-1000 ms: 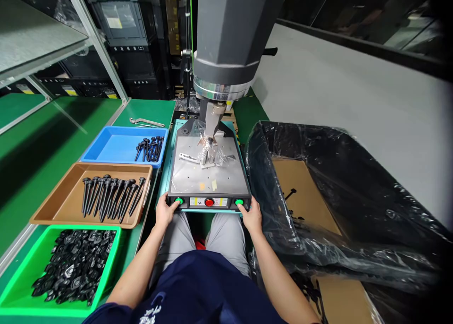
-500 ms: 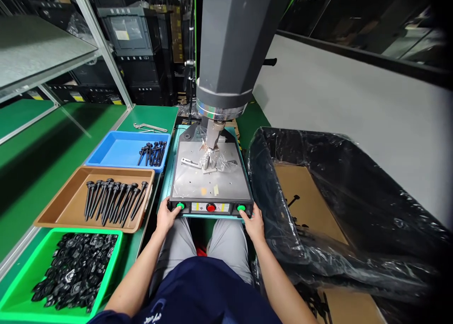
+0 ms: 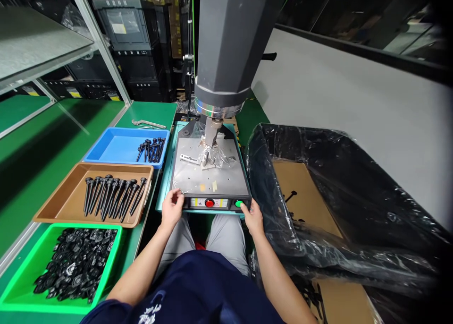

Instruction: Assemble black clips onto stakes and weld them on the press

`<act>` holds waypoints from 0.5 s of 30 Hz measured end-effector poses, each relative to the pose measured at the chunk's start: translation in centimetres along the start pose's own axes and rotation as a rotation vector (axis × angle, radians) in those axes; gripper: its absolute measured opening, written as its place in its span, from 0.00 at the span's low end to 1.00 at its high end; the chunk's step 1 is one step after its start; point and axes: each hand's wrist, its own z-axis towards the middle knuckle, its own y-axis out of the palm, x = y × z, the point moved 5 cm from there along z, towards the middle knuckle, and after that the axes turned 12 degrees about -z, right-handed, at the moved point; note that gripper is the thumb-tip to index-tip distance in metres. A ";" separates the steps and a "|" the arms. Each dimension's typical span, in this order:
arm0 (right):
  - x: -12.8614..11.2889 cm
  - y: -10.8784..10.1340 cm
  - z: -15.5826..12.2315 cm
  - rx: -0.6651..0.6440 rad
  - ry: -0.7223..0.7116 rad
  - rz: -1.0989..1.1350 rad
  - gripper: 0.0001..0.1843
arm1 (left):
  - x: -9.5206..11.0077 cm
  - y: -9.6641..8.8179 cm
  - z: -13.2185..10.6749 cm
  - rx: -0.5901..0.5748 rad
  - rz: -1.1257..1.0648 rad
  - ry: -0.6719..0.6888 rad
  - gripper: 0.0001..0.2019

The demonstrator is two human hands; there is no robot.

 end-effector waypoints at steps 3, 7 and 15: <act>-2.3 -1.3 1.4 0.120 0.074 0.015 0.30 | -0.4 3.9 -0.8 -0.175 -0.323 -0.307 0.19; -8.0 -1.2 4.8 0.115 0.056 0.231 0.22 | -0.9 7.8 -1.3 -0.297 -0.605 -0.612 0.20; -14.1 4.4 9.3 -0.410 0.520 0.612 0.26 | -1.8 9.5 0.6 -0.168 -1.018 -0.683 0.25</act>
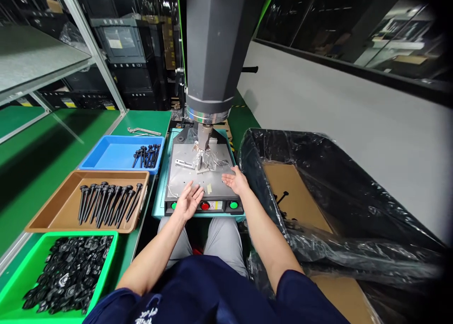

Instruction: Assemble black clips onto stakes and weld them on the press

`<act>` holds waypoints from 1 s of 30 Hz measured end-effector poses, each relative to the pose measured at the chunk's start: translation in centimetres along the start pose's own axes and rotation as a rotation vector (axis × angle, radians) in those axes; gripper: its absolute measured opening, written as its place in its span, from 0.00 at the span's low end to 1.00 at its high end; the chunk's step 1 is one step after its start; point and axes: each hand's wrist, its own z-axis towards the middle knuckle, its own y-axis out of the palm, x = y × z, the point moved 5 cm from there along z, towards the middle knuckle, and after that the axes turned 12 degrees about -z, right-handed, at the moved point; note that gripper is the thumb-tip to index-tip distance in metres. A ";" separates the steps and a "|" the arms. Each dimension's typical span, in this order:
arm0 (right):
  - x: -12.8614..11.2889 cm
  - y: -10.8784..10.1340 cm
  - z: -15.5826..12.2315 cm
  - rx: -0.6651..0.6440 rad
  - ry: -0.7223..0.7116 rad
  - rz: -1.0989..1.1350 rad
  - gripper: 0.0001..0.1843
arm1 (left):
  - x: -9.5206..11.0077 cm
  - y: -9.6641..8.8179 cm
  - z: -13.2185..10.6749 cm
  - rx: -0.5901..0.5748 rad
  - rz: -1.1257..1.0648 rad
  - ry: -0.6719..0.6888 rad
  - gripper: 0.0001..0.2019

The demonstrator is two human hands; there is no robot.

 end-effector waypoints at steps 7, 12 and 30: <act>-1.2 1.9 1.6 -0.153 0.031 0.043 0.27 | 1.7 -1.0 -0.3 0.103 -0.085 0.157 0.18; -2.1 0.2 1.6 0.090 -0.187 0.054 0.14 | 1.8 -1.1 -0.3 0.108 -0.041 0.155 0.13; -1.4 -0.7 -4.2 0.139 -0.627 0.211 0.24 | 2.3 -1.0 -2.4 -0.031 -0.039 0.237 0.08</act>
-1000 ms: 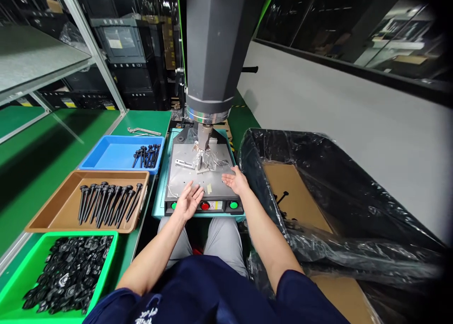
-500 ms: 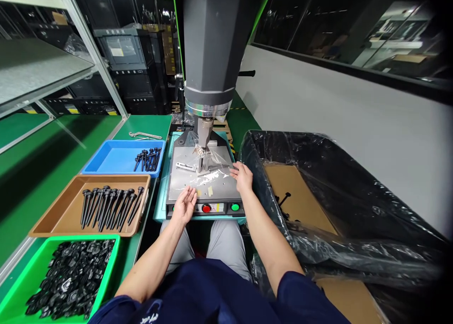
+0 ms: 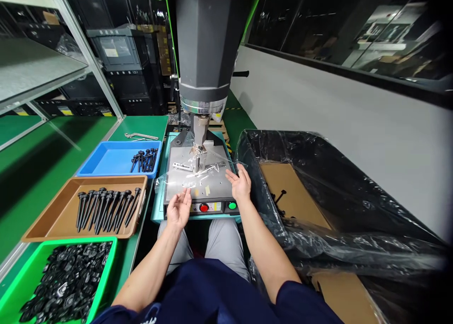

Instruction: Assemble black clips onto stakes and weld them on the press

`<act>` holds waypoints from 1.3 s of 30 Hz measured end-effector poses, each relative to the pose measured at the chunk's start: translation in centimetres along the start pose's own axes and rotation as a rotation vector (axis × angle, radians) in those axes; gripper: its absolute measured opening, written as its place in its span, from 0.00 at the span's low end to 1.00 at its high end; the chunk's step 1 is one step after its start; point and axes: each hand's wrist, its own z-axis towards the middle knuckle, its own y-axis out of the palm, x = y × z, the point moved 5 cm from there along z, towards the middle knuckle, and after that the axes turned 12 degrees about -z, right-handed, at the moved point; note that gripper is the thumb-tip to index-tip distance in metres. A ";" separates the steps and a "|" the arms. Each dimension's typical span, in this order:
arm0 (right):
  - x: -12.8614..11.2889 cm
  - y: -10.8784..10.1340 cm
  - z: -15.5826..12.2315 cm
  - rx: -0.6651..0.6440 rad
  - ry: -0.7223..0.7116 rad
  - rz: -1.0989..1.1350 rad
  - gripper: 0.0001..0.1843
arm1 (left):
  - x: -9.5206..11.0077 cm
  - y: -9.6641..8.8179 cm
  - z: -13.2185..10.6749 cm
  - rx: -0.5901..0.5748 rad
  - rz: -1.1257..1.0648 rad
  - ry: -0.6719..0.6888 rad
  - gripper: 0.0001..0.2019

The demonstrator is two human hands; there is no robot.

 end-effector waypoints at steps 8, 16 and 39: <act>-0.3 -0.1 -1.4 -0.023 0.007 -0.007 0.23 | -3.4 4.2 0.4 -0.208 0.099 -0.068 0.11; -0.3 -0.7 -2.5 -0.035 0.004 0.028 0.23 | -2.9 4.8 1.0 -0.092 0.136 -0.012 0.12; 4.1 -3.4 -6.7 -0.216 0.169 0.040 0.21 | -5.5 6.7 3.4 0.014 0.114 -0.108 0.04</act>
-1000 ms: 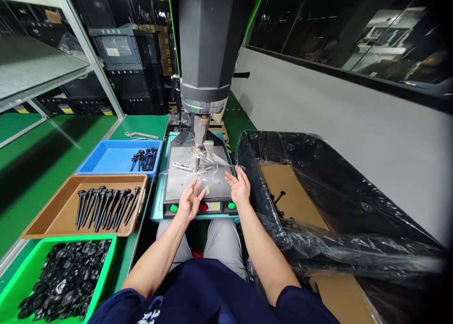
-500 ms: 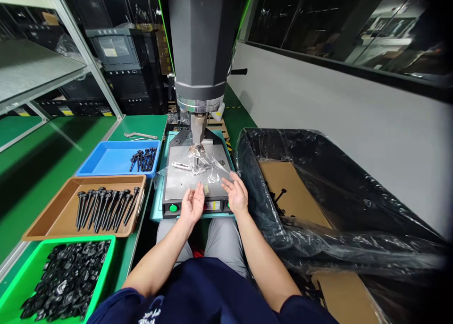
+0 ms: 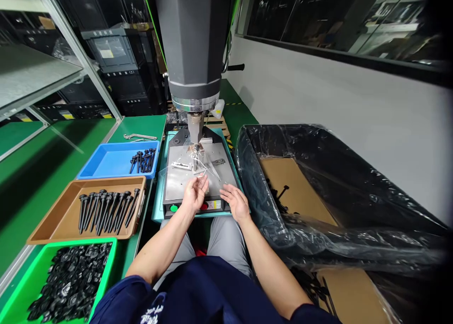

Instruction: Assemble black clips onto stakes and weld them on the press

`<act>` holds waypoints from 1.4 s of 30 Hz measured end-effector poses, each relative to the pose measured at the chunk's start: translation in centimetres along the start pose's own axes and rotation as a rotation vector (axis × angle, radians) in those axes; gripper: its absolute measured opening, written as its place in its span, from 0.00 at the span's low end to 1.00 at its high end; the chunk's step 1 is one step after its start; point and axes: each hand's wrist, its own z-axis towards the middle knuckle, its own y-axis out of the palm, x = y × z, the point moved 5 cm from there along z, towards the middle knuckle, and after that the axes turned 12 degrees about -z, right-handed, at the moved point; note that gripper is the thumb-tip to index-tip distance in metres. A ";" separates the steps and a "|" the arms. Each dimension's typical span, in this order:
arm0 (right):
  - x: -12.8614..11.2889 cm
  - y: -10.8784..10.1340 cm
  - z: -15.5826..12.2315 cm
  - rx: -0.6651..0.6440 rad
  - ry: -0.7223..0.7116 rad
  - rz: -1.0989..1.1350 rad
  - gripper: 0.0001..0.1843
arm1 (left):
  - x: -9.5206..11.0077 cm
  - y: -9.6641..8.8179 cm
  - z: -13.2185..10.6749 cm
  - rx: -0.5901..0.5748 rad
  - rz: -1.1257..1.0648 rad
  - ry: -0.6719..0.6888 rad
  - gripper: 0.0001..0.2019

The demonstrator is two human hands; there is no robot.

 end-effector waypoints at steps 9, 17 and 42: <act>1.5 3.6 5.2 -0.098 0.596 0.143 0.21 | 2.4 2.0 -0.9 -0.101 -0.026 -0.050 0.05; -0.3 9.0 11.0 -0.131 0.650 0.309 0.18 | 3.2 2.0 -1.4 -0.060 -0.078 -0.083 0.04; 0.0 11.9 10.5 -0.218 0.244 0.273 0.10 | 3.9 3.6 -1.0 -0.068 -0.175 0.035 0.05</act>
